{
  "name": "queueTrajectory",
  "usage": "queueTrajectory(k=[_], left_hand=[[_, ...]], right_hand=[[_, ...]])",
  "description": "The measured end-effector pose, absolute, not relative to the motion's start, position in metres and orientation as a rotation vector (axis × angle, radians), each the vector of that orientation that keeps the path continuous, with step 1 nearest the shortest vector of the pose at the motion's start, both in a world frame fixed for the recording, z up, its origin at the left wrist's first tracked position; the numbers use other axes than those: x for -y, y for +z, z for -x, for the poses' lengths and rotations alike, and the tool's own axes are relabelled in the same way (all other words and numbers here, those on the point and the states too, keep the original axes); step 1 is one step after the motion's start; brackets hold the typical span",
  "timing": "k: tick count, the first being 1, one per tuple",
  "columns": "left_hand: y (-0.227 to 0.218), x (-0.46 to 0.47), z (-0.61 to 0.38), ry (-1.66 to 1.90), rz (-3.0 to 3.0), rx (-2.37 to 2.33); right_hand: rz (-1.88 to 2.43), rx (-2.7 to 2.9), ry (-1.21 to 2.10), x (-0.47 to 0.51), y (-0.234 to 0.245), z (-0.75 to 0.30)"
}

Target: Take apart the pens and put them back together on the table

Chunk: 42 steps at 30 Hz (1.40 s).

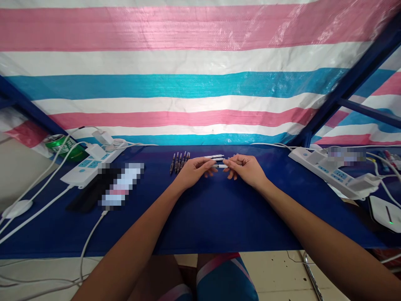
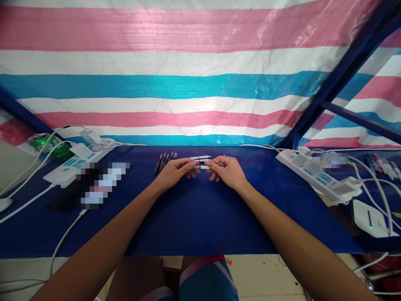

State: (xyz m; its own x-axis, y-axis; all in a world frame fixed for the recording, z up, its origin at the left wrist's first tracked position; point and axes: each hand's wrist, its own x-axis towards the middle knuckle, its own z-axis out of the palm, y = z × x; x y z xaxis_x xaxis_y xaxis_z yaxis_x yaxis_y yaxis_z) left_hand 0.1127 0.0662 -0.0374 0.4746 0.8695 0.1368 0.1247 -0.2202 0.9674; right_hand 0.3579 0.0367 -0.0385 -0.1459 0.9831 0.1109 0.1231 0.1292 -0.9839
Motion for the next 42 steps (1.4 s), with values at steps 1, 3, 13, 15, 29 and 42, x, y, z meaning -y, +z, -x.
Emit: queueTrajectory(k=[1, 3, 13, 15, 29, 42], left_hand=[[-0.037, -0.066, -0.113, 0.878, -1.671, -0.86], [-0.037, -0.066, -0.113, 0.92, -1.666, -0.829], [-0.038, -0.066, -0.114, 0.871, -1.62, -0.796], [-0.04, -0.067, -0.114, 0.828, -1.624, -0.824], [-0.041, -0.068, -0.111, 0.918, -1.79, -0.883], [-0.034, -0.07, -0.1, 1.083, -2.271, -1.069]], right_hand=[[1.147, 1.469, 1.148, -0.037, -0.039, -0.358], [1.149, 1.477, 1.139, -0.037, -0.039, -0.358], [1.195, 1.522, 1.101, -0.037, -0.038, -0.359], [1.207, 1.521, 1.099, -0.036, -0.038, -0.358], [1.214, 1.469, 1.142, -0.036, -0.037, -0.358], [1.161, 1.761, 0.814, -0.046, -0.041, -0.373]])
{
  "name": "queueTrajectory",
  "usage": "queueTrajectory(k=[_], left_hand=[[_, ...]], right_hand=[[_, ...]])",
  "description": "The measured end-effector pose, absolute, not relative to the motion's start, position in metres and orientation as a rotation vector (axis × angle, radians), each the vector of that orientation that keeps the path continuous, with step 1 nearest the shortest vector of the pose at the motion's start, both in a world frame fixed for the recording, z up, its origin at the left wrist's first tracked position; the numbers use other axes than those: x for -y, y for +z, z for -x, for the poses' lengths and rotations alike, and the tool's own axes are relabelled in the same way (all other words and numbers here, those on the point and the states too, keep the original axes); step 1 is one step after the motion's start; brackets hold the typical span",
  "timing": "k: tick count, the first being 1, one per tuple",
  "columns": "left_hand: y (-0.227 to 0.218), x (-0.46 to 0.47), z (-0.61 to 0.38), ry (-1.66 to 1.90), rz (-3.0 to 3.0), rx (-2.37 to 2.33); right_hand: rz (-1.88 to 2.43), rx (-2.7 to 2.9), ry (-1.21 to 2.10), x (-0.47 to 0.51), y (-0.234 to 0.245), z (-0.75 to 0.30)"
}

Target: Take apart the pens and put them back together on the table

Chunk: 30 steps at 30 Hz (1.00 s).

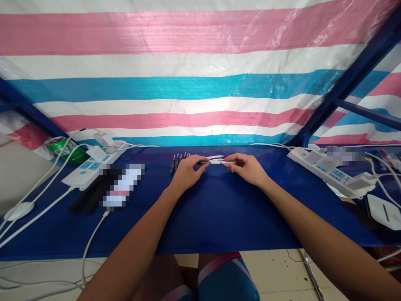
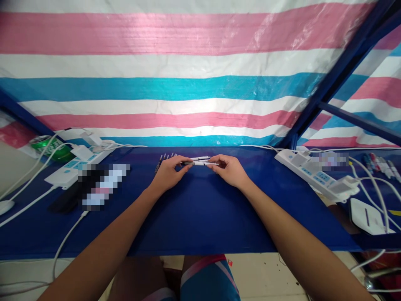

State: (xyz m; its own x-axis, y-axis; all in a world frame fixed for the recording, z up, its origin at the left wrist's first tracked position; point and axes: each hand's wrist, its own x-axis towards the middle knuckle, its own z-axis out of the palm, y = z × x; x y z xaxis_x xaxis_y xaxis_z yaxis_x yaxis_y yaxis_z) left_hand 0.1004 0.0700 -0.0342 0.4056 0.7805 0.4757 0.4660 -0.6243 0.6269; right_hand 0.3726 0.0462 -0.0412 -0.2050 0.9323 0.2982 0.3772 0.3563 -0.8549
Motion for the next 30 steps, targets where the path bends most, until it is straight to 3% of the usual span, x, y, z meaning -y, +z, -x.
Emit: queueTrajectory(k=[6, 30], left_hand=[[-0.039, -0.078, -0.087, 0.924, -2.595, -1.071], [-0.04, -0.083, -0.084, 0.857, -2.602, -1.312]], right_hand=[[1.124, 2.108, 0.312, -0.065, -0.053, -0.371], [1.228, 2.214, 0.082, -0.079, -0.063, -0.368]])
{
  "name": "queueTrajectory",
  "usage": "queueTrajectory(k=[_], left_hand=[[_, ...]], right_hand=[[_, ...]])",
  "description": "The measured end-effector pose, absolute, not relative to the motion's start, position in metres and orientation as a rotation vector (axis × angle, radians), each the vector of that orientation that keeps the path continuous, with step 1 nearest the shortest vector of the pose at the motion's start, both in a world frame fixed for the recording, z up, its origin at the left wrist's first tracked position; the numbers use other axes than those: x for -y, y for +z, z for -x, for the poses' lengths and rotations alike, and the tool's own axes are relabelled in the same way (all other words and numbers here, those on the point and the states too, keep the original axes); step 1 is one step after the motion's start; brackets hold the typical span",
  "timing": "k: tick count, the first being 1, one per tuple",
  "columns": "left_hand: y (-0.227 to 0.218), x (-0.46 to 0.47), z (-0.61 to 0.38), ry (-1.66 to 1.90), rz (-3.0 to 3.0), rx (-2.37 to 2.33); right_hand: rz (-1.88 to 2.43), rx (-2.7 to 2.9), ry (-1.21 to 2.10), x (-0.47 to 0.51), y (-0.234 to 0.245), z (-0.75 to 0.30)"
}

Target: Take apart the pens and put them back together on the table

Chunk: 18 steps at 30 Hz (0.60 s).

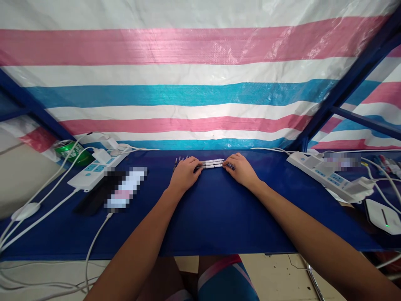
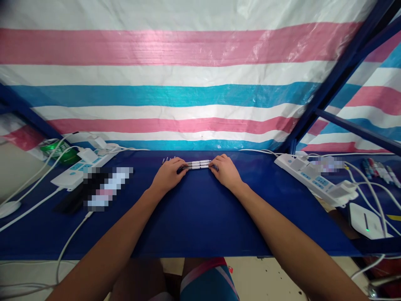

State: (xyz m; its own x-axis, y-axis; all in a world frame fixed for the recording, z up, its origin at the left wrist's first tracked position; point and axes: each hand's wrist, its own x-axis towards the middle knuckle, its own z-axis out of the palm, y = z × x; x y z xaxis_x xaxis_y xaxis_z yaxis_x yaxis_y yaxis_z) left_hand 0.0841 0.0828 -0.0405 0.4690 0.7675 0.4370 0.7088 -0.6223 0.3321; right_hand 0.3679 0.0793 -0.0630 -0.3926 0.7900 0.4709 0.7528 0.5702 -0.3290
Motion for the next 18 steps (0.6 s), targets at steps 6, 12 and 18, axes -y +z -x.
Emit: queueTrajectory(k=[6, 12, 18], left_hand=[[-0.026, -0.078, -0.073, 0.806, -2.548, -1.799], [-0.02, -0.081, -0.045, 0.405, -2.226, -2.289], [-0.018, -0.089, -0.038, 0.431, -2.039, -2.174]], right_hand=[[1.218, 2.135, 0.093, -0.073, -0.061, -0.372], [1.304, 2.038, 0.082, -0.067, -0.058, -0.382], [1.47, 2.003, 0.002, -0.066, -0.06, -0.394]])
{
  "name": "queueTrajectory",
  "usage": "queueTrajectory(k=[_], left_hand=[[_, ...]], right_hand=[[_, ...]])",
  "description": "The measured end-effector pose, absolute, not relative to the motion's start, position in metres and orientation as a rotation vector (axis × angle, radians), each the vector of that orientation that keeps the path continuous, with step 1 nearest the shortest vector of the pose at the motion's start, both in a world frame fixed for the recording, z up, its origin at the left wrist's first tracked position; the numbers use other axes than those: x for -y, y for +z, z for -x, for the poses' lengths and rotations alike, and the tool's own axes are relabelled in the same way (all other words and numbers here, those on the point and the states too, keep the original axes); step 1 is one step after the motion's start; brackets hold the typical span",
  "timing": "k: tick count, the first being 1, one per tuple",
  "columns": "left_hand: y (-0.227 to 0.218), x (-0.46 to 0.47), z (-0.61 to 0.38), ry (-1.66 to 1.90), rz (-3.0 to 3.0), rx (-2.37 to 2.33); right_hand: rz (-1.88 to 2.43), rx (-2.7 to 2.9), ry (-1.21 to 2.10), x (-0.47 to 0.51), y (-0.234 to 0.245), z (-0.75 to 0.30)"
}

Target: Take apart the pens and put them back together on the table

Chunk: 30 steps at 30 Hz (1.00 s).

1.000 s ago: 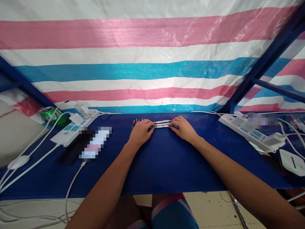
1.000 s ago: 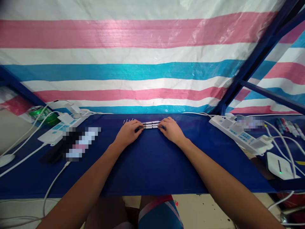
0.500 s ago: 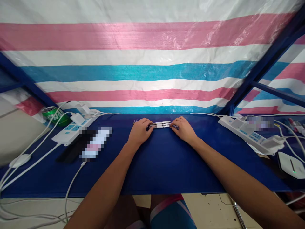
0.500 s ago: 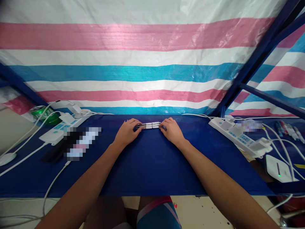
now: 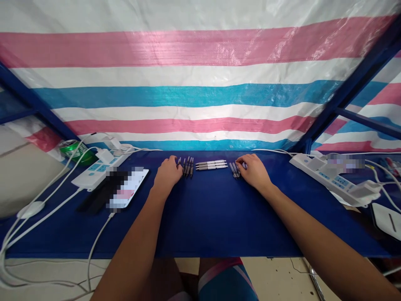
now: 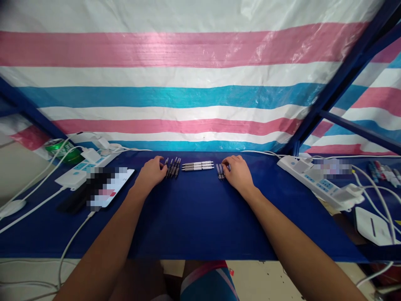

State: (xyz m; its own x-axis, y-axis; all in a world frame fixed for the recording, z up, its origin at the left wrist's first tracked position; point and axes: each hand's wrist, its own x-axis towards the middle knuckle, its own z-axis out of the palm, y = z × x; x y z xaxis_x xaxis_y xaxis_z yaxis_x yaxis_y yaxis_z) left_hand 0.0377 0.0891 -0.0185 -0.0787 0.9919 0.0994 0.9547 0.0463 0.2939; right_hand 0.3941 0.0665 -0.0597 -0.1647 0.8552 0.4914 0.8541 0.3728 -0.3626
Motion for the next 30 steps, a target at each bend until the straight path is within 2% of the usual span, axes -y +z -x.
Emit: queueTrajectory(k=[10, 16, 26, 30], left_hand=[[-0.015, -0.094, -0.031, 0.833, -1.961, -2.02], [-0.011, -0.082, -0.062, 1.27, -2.159, -1.45], [-0.026, -0.068, -0.097, 1.193, -2.406, -1.033], [-0.029, -0.067, -0.099, 1.128, -2.402, -0.987]], right_hand=[[1.847, 1.937, -0.062, -0.066, -0.056, -0.415], [1.958, 1.937, -0.013, -0.063, -0.054, -0.412], [2.015, 1.876, 0.024, -0.065, -0.052, -0.423], [1.607, 1.853, 0.149, -0.061, -0.044, -0.414]])
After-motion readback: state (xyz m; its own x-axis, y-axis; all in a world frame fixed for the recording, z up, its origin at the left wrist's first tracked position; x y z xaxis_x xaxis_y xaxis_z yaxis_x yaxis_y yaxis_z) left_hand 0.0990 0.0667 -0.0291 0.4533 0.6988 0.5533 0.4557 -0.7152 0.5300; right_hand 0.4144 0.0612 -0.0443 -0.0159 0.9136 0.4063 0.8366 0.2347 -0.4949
